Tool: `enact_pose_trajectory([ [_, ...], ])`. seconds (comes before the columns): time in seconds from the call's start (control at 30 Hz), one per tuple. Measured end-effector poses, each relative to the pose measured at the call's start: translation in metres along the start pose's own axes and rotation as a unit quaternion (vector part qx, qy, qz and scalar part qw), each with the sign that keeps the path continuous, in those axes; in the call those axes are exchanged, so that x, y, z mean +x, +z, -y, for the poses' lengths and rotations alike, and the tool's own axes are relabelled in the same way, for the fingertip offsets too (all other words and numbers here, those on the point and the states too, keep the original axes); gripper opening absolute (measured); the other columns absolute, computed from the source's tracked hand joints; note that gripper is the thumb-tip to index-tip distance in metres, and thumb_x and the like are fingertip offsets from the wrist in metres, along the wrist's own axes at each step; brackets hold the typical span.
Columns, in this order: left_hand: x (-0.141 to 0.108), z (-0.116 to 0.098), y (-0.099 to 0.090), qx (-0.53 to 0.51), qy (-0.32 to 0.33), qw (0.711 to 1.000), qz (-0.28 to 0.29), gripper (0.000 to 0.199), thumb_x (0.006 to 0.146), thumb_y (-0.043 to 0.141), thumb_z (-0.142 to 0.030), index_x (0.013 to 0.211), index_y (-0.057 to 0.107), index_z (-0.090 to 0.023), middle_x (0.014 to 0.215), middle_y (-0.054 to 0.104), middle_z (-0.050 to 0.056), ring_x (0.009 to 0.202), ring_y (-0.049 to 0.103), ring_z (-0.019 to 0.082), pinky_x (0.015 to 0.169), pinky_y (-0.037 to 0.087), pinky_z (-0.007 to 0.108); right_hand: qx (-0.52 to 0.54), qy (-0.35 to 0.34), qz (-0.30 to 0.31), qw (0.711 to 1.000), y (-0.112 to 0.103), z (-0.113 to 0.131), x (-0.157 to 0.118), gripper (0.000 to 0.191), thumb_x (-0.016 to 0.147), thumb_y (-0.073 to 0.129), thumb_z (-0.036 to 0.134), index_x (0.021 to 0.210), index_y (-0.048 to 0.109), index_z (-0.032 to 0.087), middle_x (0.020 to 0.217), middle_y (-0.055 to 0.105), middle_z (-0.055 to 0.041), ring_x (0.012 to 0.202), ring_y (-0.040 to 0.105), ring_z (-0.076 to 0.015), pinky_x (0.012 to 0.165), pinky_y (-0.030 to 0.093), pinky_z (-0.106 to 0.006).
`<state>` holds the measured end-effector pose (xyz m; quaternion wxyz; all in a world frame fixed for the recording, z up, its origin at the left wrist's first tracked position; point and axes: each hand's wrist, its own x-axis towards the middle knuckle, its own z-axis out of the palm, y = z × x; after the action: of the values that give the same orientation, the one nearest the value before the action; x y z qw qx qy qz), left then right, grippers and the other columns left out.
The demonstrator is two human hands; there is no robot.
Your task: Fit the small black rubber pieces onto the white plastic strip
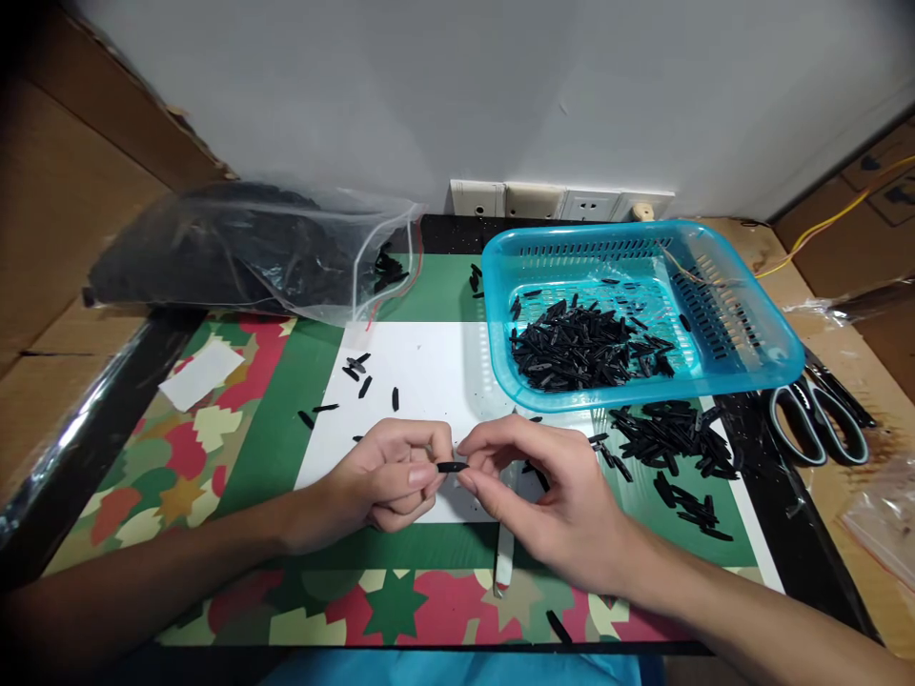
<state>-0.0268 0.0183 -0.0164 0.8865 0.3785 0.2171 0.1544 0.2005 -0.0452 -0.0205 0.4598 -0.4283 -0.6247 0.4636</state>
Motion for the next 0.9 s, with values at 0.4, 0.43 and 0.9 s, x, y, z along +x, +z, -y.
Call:
enact_pose_trajectory([
  [0.4, 0.0015, 0.0034, -0.0039, 0.025, 0.001, 1.000, -0.010, 0.028, 0.103, 0.070, -0.036, 0.089, 0.054, -0.018, 0.055, 0.032, -0.014, 0.046, 0.021, 0.003, 0.043, 0.018, 0.015, -0.058, -0.039, 0.000, 0.998, -0.0062, -0.0004, 0.0054, 0.009, 0.099, 0.077, 0.017, 0.104, 0.074, 0.023, 0.089, 0.076, 0.0007, 0.076, 0.070, -0.0126, 0.070, 0.055, -0.023],
  [0.43, 0.0012, 0.0035, -0.0036, 0.025, 0.001, 1.000, -0.013, 0.028, 0.103, 0.070, -0.036, 0.089, 0.054, -0.018, 0.055, 0.032, -0.014, 0.046, 0.020, 0.003, 0.043, 0.018, 0.015, -0.061, -0.039, 0.000, 0.997, -0.0063, 0.0000, 0.0055, 0.008, 0.099, 0.077, 0.017, 0.103, 0.074, 0.023, 0.088, 0.076, 0.0005, 0.075, 0.070, -0.0129, 0.069, 0.055, -0.024],
  [0.9, -0.0016, -0.0022, 0.0004, 0.030, -0.033, 0.999, -0.025, 0.030, 0.106, 0.065, -0.039, 0.087, 0.054, -0.019, 0.056, 0.024, -0.014, 0.048, 0.016, 0.004, 0.046, 0.016, 0.016, -0.078, -0.049, -0.011, 0.996, -0.0065, 0.0018, 0.0069, 0.006, 0.099, 0.076, 0.016, 0.101, 0.075, 0.022, 0.084, 0.077, 0.0004, 0.072, 0.070, -0.0128, 0.067, 0.055, -0.023],
])
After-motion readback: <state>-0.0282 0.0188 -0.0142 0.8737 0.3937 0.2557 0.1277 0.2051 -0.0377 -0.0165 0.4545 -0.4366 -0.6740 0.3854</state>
